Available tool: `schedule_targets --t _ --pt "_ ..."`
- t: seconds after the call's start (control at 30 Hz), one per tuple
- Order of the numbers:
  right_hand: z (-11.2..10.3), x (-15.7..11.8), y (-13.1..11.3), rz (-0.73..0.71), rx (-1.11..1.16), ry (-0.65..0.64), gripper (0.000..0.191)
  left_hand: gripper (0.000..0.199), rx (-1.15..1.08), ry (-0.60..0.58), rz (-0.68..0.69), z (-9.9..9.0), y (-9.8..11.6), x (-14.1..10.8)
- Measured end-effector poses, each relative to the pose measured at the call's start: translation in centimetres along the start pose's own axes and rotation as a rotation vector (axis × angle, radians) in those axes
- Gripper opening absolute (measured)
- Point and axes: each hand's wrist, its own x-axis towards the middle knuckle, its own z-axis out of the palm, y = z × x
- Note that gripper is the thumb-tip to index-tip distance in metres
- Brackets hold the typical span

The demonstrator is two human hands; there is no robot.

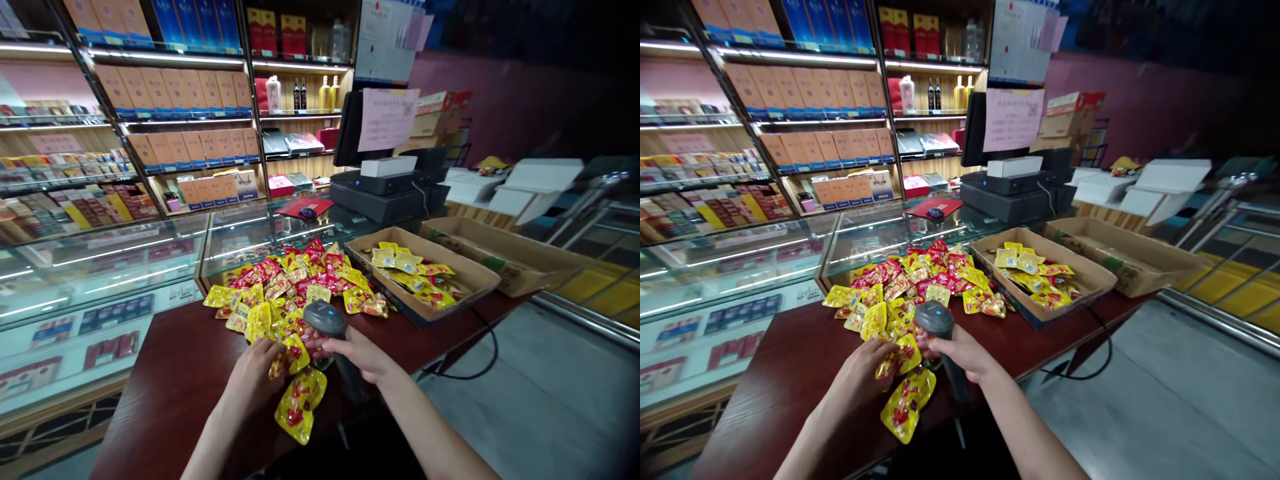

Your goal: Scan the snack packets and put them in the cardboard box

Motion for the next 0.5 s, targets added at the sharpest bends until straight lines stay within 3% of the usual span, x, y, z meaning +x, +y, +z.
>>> schedule_targets --t 0.23,0.37,0.5 --pt "-2.2 -0.8 0.1 0.039 -0.144 -0.107 0.038 0.038 0.004 0.021 -0.103 0.8 0.1 -0.4" --pt "-3.0 0.6 0.5 0.009 -0.292 -0.164 0.042 0.04 0.043 0.052 -0.186 1.3 1.1 -0.2" --pt "-4.1 1.9 -0.2 -0.022 -0.312 -0.265 0.047 0.035 -0.055 0.125 -0.227 0.4 1.9 0.2"
